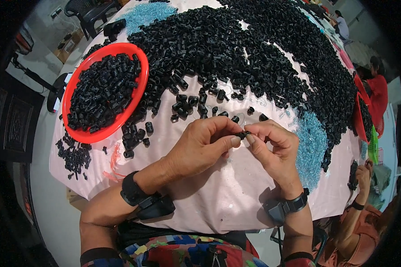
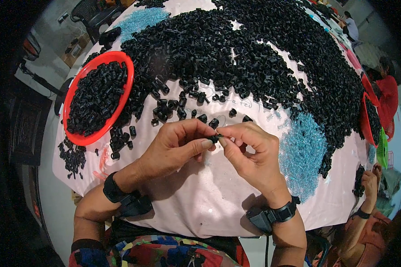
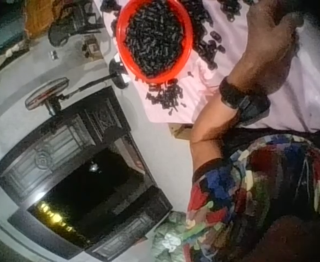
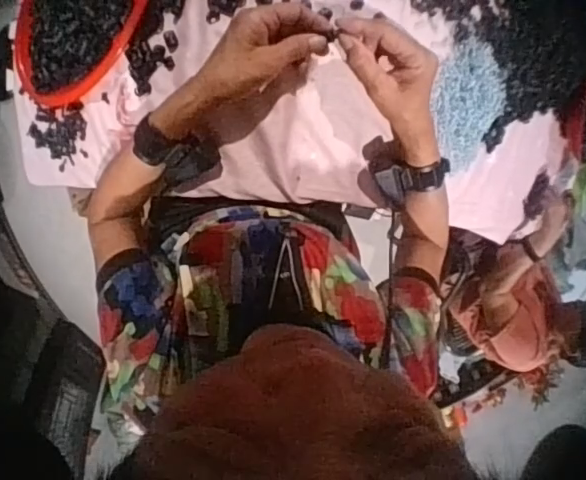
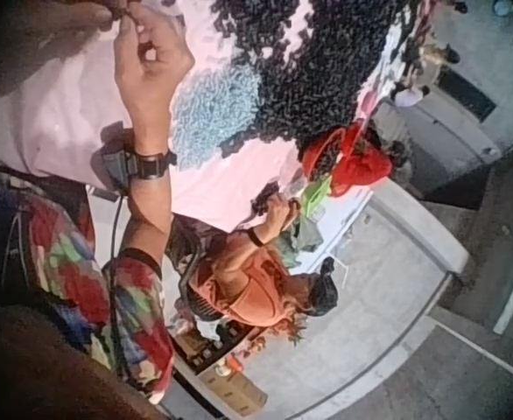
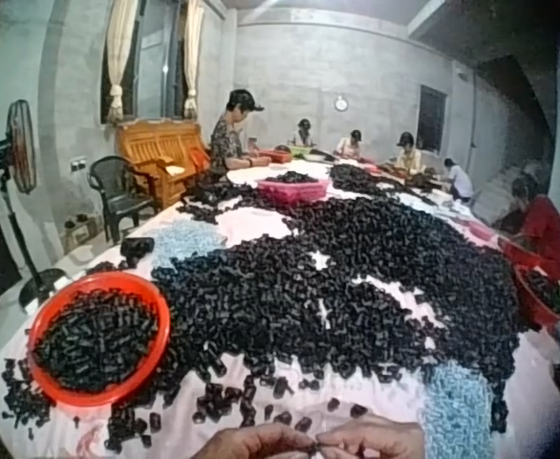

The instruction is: Assembling small black plastic components by hand on a production table.

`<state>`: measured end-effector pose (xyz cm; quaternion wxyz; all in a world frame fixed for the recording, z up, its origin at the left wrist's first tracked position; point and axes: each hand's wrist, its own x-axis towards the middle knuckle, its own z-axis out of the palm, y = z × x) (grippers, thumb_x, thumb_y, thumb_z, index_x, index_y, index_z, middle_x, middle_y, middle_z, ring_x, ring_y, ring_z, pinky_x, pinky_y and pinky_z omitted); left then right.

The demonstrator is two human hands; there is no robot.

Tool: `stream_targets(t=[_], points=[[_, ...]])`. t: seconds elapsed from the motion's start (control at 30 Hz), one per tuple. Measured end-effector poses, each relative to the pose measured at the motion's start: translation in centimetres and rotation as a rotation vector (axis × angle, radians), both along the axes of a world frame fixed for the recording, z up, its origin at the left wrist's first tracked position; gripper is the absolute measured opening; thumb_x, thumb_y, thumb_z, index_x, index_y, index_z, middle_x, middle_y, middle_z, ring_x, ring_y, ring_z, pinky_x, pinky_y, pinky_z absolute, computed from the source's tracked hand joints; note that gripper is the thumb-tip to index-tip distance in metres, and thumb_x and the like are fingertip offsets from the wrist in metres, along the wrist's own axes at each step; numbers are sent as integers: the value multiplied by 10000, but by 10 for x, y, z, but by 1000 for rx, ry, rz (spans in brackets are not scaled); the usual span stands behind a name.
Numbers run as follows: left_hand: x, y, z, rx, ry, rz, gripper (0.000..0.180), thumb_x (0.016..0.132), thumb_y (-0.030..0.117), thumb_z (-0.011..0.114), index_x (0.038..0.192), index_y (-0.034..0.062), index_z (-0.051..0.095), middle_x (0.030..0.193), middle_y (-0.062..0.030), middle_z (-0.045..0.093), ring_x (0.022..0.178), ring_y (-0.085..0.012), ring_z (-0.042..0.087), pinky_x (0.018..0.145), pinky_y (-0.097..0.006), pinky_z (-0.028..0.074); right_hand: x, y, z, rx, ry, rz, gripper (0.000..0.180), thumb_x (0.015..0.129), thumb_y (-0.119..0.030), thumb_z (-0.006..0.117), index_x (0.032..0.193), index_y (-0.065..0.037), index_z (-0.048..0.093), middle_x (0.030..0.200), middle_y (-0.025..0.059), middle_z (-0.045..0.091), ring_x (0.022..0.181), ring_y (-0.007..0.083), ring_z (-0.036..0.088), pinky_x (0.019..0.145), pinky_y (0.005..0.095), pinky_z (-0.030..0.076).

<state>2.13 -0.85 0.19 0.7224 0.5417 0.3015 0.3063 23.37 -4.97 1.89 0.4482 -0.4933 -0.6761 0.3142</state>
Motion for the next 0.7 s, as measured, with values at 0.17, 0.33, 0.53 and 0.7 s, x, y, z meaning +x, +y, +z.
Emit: stream_targets(t=[0.17,0.33,0.53,0.7], points=[[3,-2,-1,37,5,41,166,993,102,642,1116,-8,660,859,16,664,733,-41,590,647,-221,493,0,-1,3,9,-46,-3,183,871,-21,736,1049,-38,777,824,15,682,702,61,566,606,221,462],[1,-1,2,63,50,24,170,1000,97,641,1133,-7,663,895,11,673,760,-36,595,667,-212,496,2,-1,0,-53,-5,-3,172,861,-20,741,1027,-36,782,828,36,699,670,74,574,596,221,472],[3,-4,0,123,100,38,137,987,87,646,1086,-5,666,829,-3,658,726,-40,580,637,-229,479,1,1,3,56,-75,51,152,847,-1,741,994,-19,775,859,51,717,671,91,592,586,232,479],[4,-11,6,320,171,120,108,943,64,657,1001,-27,660,703,-82,650,641,-125,610,591,-305,481,0,-1,6,49,-97,74,134,844,2,739,974,-4,768,842,61,713,681,95,605,583,237,486]])
